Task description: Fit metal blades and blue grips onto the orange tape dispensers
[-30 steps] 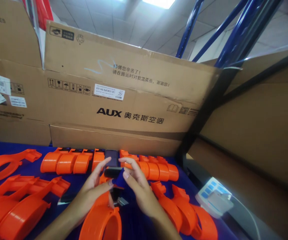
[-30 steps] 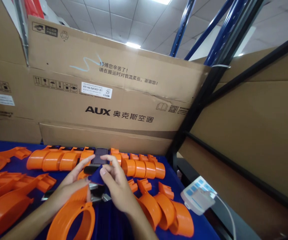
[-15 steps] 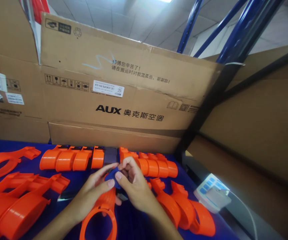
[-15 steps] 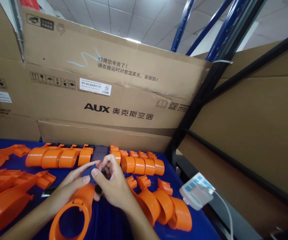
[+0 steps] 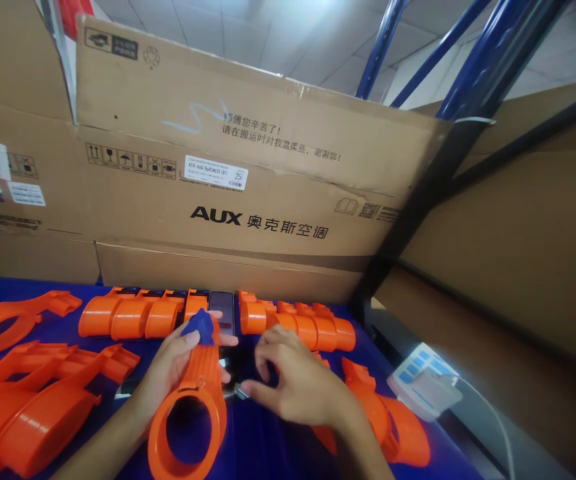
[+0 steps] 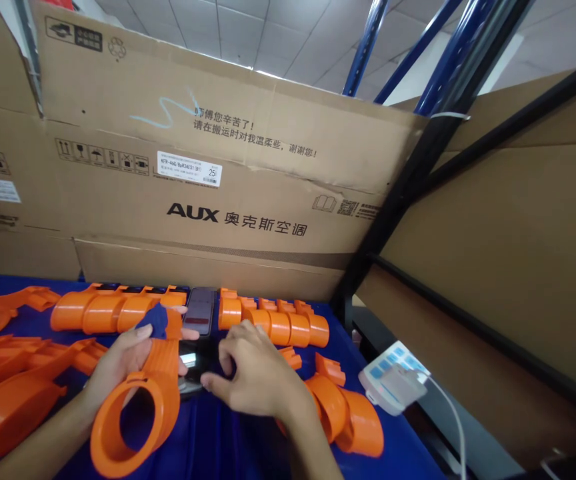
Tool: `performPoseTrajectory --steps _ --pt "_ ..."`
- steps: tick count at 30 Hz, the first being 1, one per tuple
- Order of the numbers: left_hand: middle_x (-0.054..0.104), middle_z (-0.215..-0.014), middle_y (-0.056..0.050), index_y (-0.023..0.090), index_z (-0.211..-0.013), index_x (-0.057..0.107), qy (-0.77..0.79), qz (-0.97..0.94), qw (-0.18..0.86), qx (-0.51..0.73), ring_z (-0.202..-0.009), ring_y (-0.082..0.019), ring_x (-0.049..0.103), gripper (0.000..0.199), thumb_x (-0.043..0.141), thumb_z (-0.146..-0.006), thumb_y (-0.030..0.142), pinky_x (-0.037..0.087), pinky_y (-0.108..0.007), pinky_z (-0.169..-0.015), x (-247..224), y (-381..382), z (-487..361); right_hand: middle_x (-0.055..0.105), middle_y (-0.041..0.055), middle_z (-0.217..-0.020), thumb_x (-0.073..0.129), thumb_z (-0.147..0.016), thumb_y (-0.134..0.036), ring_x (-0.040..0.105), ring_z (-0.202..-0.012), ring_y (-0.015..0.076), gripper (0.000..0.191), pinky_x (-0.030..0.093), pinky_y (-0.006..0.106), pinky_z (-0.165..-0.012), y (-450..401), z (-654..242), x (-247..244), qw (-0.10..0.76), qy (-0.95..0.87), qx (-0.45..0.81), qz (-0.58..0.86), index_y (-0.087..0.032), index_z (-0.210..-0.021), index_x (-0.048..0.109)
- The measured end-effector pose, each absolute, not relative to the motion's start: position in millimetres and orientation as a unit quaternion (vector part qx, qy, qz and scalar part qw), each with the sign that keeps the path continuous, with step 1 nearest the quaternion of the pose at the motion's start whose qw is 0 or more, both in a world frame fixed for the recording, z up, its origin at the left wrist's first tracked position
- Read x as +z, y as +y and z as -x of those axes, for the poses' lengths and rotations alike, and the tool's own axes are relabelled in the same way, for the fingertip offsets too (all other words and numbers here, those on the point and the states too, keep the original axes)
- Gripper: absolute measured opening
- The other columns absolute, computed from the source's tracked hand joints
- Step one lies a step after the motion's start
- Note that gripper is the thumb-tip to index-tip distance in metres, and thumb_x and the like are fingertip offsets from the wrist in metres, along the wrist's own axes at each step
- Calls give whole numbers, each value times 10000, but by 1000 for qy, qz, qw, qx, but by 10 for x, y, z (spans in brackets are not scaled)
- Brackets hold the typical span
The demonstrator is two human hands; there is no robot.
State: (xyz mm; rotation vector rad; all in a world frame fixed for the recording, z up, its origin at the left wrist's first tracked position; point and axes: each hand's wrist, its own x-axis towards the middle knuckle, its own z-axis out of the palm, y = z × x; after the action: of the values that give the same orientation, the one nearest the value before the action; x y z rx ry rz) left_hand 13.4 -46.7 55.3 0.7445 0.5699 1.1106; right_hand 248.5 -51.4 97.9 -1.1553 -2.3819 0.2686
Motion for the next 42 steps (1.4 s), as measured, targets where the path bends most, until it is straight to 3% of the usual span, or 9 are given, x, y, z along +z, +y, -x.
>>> performPoseTrajectory --steps 4,9,13,18,23,28,32,37,42 --pt "741 -1261 -163 262 -1448 488 274 -337 736 519 -689 -275 759 723 727 -800 473 576 -360 -565 605 -543 -159 576 18 -885 952 -605 -280 529 -850 230 353 446 339 -718 -589 -2484 917 174 -880 117 426 -238 -742 629" --pt "748 -1237 -164 256 -1488 445 266 -342 732 527 -687 -275 757 741 707 -822 451 582 -374 -578 616 -566 -175 560 23 -885 857 -630 -142 520 -847 218 261 453 366 -774 -567 -2400 831 163 -882 122 426 -217 -679 612" --pt "763 -1200 -162 233 -1423 514 265 -354 726 526 -706 -276 756 669 717 -820 442 583 -373 -593 571 -519 -154 556 18 -862 753 -660 -96 520 -838 214 210 454 352 -751 -504 -2384 815 172 -875 134 432 -215 -700 584" --pt "790 -1138 -169 174 -1341 600 268 -343 731 526 -932 -302 746 586 716 -829 435 583 -361 -732 509 -455 -149 573 8 -842 639 -743 -78 528 -860 211 171 438 336 -761 -422 -2429 904 251 -859 133 426 -219 -726 544" --pt "774 -1227 -159 186 -1381 597 255 -395 719 512 -1133 -343 705 550 676 -882 402 540 -387 -884 519 -504 -194 527 -18 -750 519 -874 -130 504 -757 172 175 404 296 -704 -362 -2378 936 414 -767 169 459 -218 -727 482" --pt "776 -1224 -155 189 -1363 620 239 -436 715 493 -1117 -325 712 487 680 -907 349 513 -405 -967 526 -579 -226 450 -50 -696 516 -983 -292 437 -647 133 245 371 261 -627 -342 -2259 868 487 -705 266 442 -222 -756 457" --pt "793 -1165 -138 203 -1373 625 230 -378 735 514 -1085 -335 731 504 683 -897 360 548 -428 -934 471 -541 -245 528 -25 -790 541 -1020 -394 509 -749 148 242 426 271 -710 -389 -2214 878 471 -718 313 405 -215 -858 522" --pt "783 -1190 -129 212 -1414 604 209 -340 745 534 -1121 -348 718 560 679 -891 398 535 -474 -989 428 -480 -262 588 19 -1011 553 -1027 -354 602 -967 186 124 505 320 -874 -497 -2175 904 428 -753 363 343 -238 -1066 531" --pt "768 -1232 -113 227 -1405 613 198 -313 747 552 -1162 -344 703 536 669 -898 392 515 -476 -1032 466 -501 -284 620 47 -1196 643 -970 -271 615 -1130 217 302 490 387 -1031 -542 -2158 895 411 -778 324 347 -263 -1247 522"
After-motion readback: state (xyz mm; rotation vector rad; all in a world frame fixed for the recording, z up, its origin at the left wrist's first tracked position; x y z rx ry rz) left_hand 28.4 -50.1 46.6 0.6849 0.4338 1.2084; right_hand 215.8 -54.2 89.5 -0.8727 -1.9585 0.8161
